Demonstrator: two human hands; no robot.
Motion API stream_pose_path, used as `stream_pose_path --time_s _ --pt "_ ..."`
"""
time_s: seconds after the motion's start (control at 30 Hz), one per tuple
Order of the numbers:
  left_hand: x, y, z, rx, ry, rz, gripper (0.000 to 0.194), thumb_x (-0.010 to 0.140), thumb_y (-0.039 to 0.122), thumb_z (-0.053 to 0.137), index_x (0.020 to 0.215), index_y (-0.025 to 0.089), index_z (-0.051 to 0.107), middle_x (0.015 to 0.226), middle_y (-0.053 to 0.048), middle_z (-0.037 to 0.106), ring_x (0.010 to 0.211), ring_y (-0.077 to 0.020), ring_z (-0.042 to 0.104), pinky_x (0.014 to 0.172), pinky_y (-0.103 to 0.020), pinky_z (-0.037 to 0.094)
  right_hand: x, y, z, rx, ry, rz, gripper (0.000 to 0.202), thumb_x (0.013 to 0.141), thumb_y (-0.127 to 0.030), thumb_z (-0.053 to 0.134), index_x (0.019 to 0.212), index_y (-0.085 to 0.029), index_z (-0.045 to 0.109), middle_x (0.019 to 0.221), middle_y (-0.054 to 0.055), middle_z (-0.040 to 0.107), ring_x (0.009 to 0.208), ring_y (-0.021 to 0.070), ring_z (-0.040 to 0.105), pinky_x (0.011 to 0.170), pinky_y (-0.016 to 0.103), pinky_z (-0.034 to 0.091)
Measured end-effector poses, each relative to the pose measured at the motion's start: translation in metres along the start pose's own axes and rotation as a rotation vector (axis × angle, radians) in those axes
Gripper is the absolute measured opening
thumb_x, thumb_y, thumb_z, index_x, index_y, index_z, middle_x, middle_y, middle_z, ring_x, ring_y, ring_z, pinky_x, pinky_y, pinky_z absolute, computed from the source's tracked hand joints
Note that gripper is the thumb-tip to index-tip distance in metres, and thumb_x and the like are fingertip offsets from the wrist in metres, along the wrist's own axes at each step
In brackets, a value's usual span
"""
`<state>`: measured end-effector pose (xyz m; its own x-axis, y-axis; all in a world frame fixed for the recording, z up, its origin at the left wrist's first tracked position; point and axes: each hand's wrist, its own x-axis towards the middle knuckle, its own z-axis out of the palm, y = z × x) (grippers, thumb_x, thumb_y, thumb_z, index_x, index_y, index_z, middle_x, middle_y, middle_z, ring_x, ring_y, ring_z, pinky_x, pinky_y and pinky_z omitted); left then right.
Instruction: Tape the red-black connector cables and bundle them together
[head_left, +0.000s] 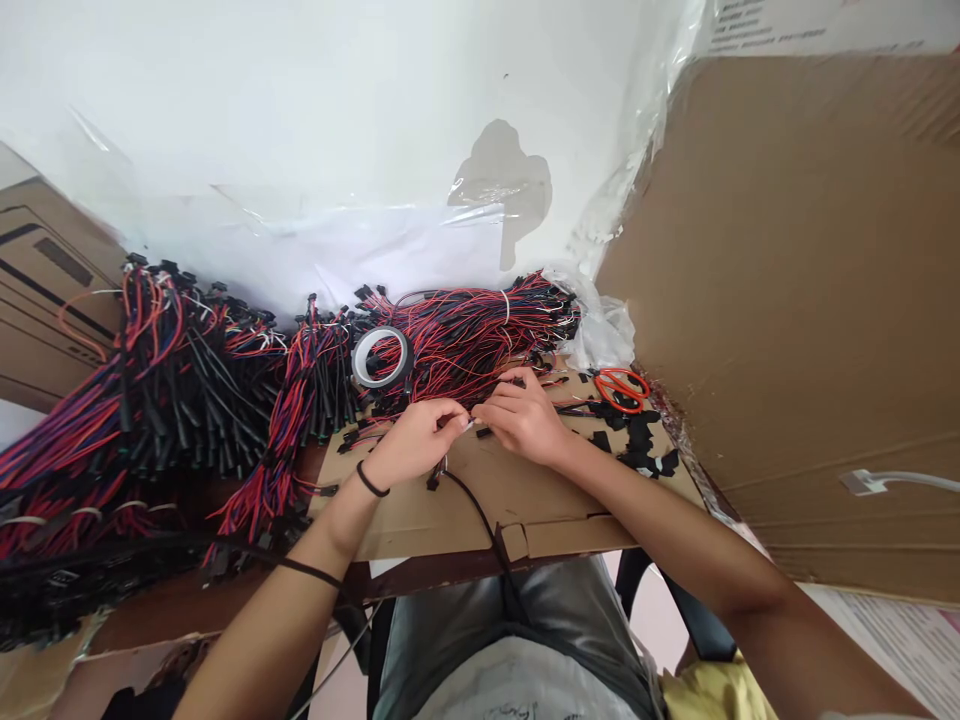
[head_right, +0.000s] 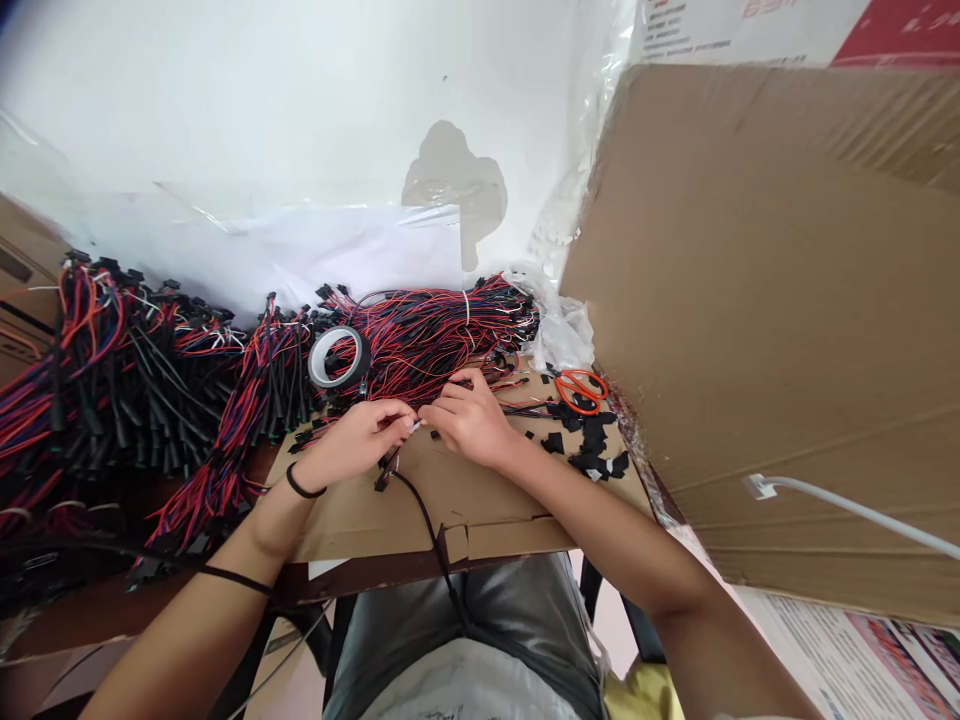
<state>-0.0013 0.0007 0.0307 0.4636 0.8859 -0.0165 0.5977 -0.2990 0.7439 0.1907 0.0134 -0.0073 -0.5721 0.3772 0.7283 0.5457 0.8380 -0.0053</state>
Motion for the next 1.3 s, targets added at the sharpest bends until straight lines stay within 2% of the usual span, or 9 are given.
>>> stream_pose_path --time_s 0.1,0.23,0.3,0.5,0.67,0.8,0.93,1.07,1.3 --pt "0.001 -0.005 0.0 -0.176 -0.166 -0.087 0.025 0.084 0.035 0.04 0.067 0.018 0.047 0.06 0.003 0.048 0.051 -0.0098 0.049 0.051 -0.022 0.041 0.001 -0.001 0.0 0.013 -0.031 0.009 0.023 0.092 -0.011 0.045 0.085 -0.02 0.065 0.071 -0.001 0.069 0.07 0.0123 0.054 0.091 0.034 0.032" --pt "0.001 -0.005 -0.002 -0.268 -0.236 -0.122 0.027 0.085 0.038 0.038 0.069 0.018 0.045 0.058 0.004 0.044 0.048 -0.009 0.044 0.047 -0.022 0.037 0.002 0.001 0.0 0.024 -0.047 0.011 0.024 0.093 -0.012 0.043 0.087 -0.02 0.066 0.072 0.0 0.068 0.071 0.0128 0.054 0.092 0.036 0.031" --pt "0.0 -0.002 -0.002 -0.164 -0.174 -0.039 0.02 0.083 0.036 0.045 0.077 0.018 0.05 0.065 0.003 0.049 0.053 -0.0102 0.047 0.051 -0.023 0.04 0.002 0.001 -0.001 0.022 -0.027 0.027 0.025 0.091 -0.011 0.043 0.085 -0.02 0.065 0.069 0.0 0.067 0.069 0.0129 0.052 0.09 0.035 0.032" --pt "-0.003 0.002 0.016 0.542 0.272 0.284 0.01 0.085 0.018 0.048 0.087 0.017 0.057 0.088 -0.006 0.059 0.08 -0.0176 0.057 0.069 -0.028 0.046 0.002 -0.001 -0.003 0.054 0.002 0.104 0.019 0.087 -0.012 0.049 0.074 -0.017 0.063 0.061 -0.001 0.063 0.061 0.0123 0.049 0.084 0.032 0.035" --pt "-0.003 -0.002 0.021 0.478 0.376 0.36 0.021 0.092 0.027 0.046 0.084 0.016 0.063 0.083 -0.006 0.065 0.077 -0.0159 0.06 0.07 -0.026 0.046 0.002 0.0 -0.003 0.036 0.024 0.086 0.017 0.088 -0.012 0.049 0.08 -0.017 0.063 0.064 -0.001 0.066 0.062 0.0121 0.051 0.083 0.032 0.035" --pt "-0.002 0.002 0.011 0.201 0.307 0.273 0.022 0.087 0.028 0.052 0.074 0.017 0.065 0.074 -0.003 0.066 0.066 -0.0127 0.058 0.064 -0.024 0.044 0.003 0.002 -0.005 -0.038 0.05 -0.002 0.02 0.09 -0.01 0.047 0.081 -0.017 0.063 0.062 -0.001 0.065 0.064 0.0121 0.052 0.086 0.033 0.034" --pt "0.001 0.004 0.002 -0.114 0.093 0.016 0.034 0.084 0.038 0.05 0.061 0.015 0.061 0.057 -0.002 0.059 0.051 -0.0107 0.051 0.05 -0.022 0.039 0.003 0.001 -0.005 -0.053 0.05 -0.053 0.021 0.092 -0.01 0.045 0.087 -0.019 0.063 0.069 -0.002 0.068 0.068 0.0116 0.054 0.09 0.035 0.033" --pt "0.003 0.002 -0.001 -0.299 -0.011 -0.166 0.039 0.082 0.047 0.047 0.071 0.014 0.063 0.059 -0.003 0.06 0.049 -0.0109 0.051 0.047 -0.022 0.04 0.001 0.001 -0.004 -0.039 0.017 -0.031 0.023 0.091 -0.01 0.043 0.084 -0.019 0.063 0.067 -0.001 0.066 0.068 0.0124 0.053 0.09 0.035 0.033" --pt "0.002 0.001 0.001 -0.031 0.059 0.007 0.026 0.076 0.04 0.058 0.072 0.015 0.063 0.065 -0.001 0.06 0.06 -0.0112 0.05 0.058 -0.023 0.042 0.001 0.0 -0.002 0.02 -0.048 0.027 0.023 0.09 -0.012 0.043 0.077 -0.017 0.062 0.064 0.002 0.062 0.068 0.0144 0.05 0.085 0.033 0.034"
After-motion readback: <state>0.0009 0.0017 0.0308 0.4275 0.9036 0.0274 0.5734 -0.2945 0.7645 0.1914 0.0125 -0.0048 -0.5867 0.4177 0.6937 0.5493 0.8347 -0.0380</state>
